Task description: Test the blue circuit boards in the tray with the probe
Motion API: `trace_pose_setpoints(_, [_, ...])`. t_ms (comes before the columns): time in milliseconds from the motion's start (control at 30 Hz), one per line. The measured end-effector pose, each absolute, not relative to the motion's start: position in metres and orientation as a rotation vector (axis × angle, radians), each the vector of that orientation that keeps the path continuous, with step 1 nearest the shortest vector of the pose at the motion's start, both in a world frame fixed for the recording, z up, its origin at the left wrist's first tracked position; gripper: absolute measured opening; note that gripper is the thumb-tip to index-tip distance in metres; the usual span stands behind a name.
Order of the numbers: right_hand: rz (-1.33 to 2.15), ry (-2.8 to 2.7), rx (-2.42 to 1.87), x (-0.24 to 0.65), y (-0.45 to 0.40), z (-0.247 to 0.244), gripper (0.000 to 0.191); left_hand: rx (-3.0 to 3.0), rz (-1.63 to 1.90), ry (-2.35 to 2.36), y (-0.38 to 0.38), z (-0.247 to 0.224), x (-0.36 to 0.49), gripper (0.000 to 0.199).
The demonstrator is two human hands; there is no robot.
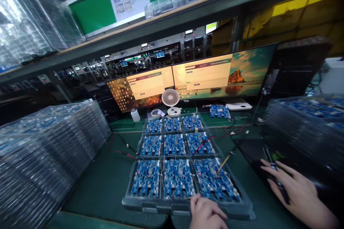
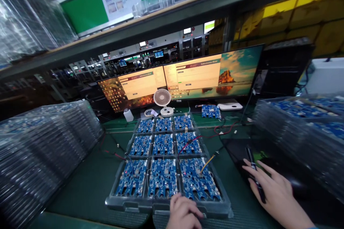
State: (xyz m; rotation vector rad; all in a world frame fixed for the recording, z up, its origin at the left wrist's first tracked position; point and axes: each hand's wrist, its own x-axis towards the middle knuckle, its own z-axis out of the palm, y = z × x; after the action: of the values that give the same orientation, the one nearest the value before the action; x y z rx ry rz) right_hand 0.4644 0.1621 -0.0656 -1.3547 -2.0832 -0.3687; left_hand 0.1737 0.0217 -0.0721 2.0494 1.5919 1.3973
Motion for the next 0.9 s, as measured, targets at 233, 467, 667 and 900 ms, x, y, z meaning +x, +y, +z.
trace_pose_setpoints(233, [-0.474,-2.123,-1.211,0.466,0.165,-0.066,0.031,1.84,1.32,1.986,0.029,0.021,0.053,0.024])
trace_pose_setpoints(467, [-0.407,-2.134,-1.238,0.468,0.166,-0.07,0.032,1.637,1.094,2.309,0.022,0.005,-0.039,0.029])
trace_pose_setpoints(667, [-0.414,-2.162,-1.208,0.464,0.163,-0.064,0.032,1.64,0.954,2.156,0.023,0.001,-0.036,0.027])
trace_pose_setpoints(900, [-0.444,-2.145,-1.18,0.461,0.163,-0.063,0.03,1.7,0.679,2.19,0.038,0.006,-0.033,0.021])
